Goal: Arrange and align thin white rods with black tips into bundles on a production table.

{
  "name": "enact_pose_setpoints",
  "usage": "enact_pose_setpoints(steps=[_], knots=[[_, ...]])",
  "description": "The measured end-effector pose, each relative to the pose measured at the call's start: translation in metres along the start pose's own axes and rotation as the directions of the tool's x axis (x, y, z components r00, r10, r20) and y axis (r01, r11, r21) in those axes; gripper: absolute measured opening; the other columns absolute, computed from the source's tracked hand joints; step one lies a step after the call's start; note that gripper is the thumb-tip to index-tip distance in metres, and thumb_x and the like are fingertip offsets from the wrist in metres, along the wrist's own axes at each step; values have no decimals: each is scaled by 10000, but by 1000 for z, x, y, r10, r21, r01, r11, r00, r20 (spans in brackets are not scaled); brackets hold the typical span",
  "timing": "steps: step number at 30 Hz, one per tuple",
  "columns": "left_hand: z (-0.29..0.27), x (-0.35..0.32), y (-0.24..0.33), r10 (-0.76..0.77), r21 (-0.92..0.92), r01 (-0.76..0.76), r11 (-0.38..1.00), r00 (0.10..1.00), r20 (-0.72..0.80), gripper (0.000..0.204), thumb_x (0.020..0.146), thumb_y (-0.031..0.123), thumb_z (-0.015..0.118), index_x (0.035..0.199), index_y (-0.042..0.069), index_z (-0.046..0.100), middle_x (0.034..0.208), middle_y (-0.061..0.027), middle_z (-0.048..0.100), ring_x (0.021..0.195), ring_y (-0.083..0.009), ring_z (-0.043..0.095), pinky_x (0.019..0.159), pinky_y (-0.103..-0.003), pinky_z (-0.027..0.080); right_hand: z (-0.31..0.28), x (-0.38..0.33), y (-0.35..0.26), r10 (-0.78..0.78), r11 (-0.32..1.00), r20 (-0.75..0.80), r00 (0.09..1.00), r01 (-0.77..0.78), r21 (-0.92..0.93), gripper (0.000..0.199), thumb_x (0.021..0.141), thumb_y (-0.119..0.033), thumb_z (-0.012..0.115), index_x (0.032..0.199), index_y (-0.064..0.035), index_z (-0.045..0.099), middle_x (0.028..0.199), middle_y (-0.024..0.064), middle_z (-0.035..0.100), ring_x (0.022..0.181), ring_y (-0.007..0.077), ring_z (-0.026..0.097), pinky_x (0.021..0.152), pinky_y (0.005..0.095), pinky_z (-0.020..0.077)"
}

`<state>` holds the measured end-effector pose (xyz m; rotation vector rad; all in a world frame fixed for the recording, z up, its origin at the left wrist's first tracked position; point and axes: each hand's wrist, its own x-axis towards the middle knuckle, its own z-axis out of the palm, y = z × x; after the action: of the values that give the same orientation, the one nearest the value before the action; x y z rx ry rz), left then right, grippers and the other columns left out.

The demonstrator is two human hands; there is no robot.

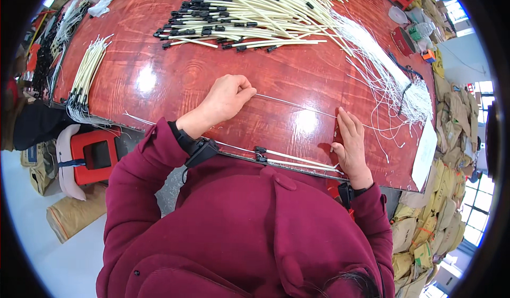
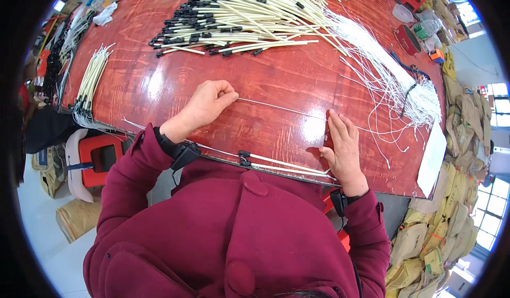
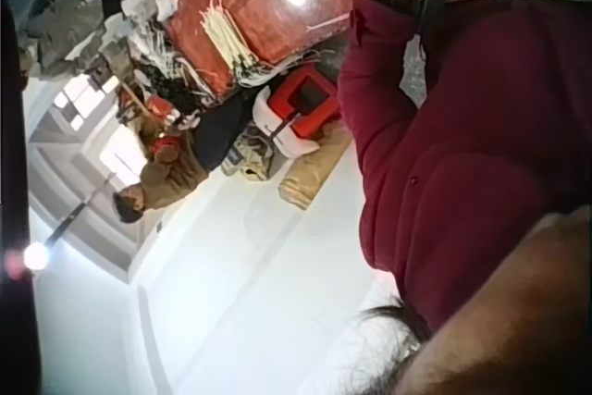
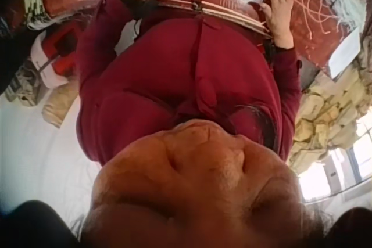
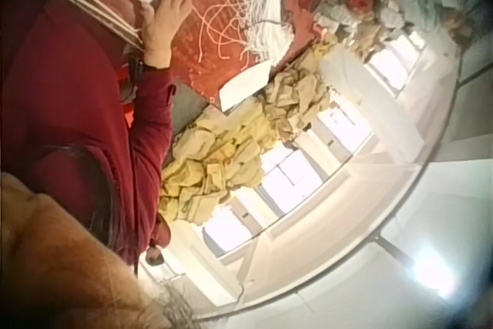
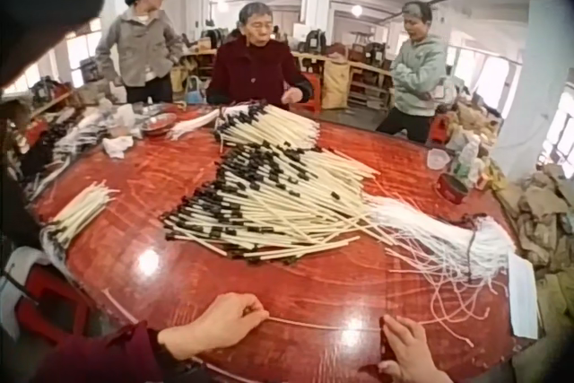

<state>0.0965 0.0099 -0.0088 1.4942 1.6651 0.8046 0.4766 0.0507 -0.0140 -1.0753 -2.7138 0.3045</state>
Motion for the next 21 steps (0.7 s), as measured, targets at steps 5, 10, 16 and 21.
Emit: enact_pose_setpoints(steps=[5, 10, 16, 21], knots=[[6, 0, -9, 85, 303, -41, 952, 988, -133, 177, 894, 157, 688, 873, -18, 669, 796, -199, 691, 760, -378, 678, 679, -451, 514, 2, 3, -2, -5, 1000, -38, 999, 6, 15, 867, 999, -672, 342, 1447, 56, 484, 1560, 152, 434, 1400, 374, 391, 1155, 475, 319], [4, 2, -7, 54, 488, 12, 873, 991, -122, 182, 881, 173, 698, 883, -4, 659, 828, -196, 693, 813, -398, 678, 720, -484, 525, -1, 3, -1, -7, 1000, -11, 1000, 7, 18, 858, 1017, -659, 313, 1467, 56, 462, 1571, 164, 423, 1411, 376, 386, 1174, 466, 293], [-36, 11, -6, 87, 377, -4, 926, 975, -203, 168, 878, 166, 701, 944, 20, 651, 886, -174, 672, 843, -407, 663, 740, -496, 528, -3, 4, -4, -11, 1000, 6, 1000, 11, 25, 870, 1017, -667, 297, 1473, 56, 457, 1572, 171, 422, 1412, 379, 385, 1175, 466, 289], [-78, 45, -40, 390, 728, -83, 680, 882, -263, 78, 898, 129, 622, 935, 60, 619, 1004, -127, 616, 981, -343, 645, 763, -476, 537, -2, 3, -5, -6, 999, -22, 1000, 7, 48, 900, 995, -699, 324, 1451, 61, 480, 1549, 165, 448, 1392, 378, 402, 1155, 479, 317]])
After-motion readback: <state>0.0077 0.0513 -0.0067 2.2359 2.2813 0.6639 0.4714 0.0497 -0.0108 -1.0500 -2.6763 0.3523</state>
